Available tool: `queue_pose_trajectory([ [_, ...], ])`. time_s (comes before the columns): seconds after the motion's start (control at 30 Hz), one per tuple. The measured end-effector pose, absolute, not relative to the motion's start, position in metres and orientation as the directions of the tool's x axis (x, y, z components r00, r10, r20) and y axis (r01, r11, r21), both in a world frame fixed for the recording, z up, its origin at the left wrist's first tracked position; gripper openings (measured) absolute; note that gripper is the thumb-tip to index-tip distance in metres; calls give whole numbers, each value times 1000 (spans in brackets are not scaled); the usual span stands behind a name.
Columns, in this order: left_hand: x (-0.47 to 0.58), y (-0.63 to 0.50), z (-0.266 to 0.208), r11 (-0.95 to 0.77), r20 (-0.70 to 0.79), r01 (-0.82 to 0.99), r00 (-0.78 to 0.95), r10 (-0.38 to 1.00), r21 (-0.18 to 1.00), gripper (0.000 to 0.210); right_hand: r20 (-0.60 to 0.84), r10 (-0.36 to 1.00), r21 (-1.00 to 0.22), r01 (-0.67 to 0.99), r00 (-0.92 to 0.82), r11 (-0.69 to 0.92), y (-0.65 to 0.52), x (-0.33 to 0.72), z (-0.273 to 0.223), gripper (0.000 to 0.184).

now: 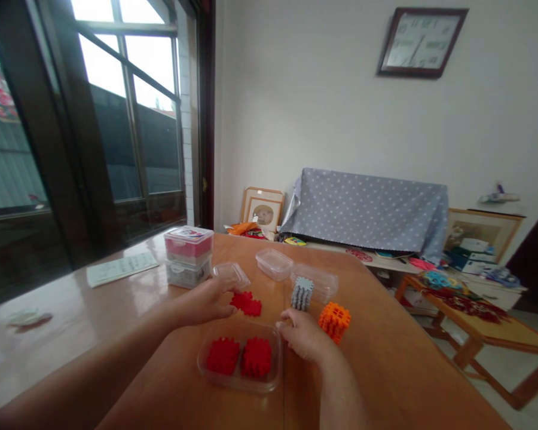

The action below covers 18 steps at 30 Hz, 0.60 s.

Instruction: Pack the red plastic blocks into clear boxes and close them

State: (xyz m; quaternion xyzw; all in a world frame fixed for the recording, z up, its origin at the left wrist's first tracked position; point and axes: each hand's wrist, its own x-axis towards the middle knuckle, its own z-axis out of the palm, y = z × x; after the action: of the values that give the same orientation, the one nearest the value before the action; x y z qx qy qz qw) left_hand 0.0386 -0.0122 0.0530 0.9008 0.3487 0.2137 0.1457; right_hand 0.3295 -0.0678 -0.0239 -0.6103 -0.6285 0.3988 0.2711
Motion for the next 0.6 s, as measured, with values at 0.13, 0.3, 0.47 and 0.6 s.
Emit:
queue_pose_trajectory([
  [0.13, 28, -54, 67, -710, 236, 567, 687, 687, 418, 28, -151, 981, -831, 553, -121, -60, -68, 329, -23, 30],
  [0.3, 21, -86, 70, -688, 137, 611, 701, 700, 392, 24, -187, 977, -823, 559, -102, -99, -70, 329, -21, 34],
  [0.47, 19, -97, 69, -647, 57, 684, 671, 739, 337, 15, -177, 978, -821, 563, -106, -87, -72, 328, -19, 37],
  [0.6, 19, -100, 72, -625, 28, 713, 652, 758, 318, 16, -167, 979, -821, 566, -115, -73, -71, 328, -21, 37],
])
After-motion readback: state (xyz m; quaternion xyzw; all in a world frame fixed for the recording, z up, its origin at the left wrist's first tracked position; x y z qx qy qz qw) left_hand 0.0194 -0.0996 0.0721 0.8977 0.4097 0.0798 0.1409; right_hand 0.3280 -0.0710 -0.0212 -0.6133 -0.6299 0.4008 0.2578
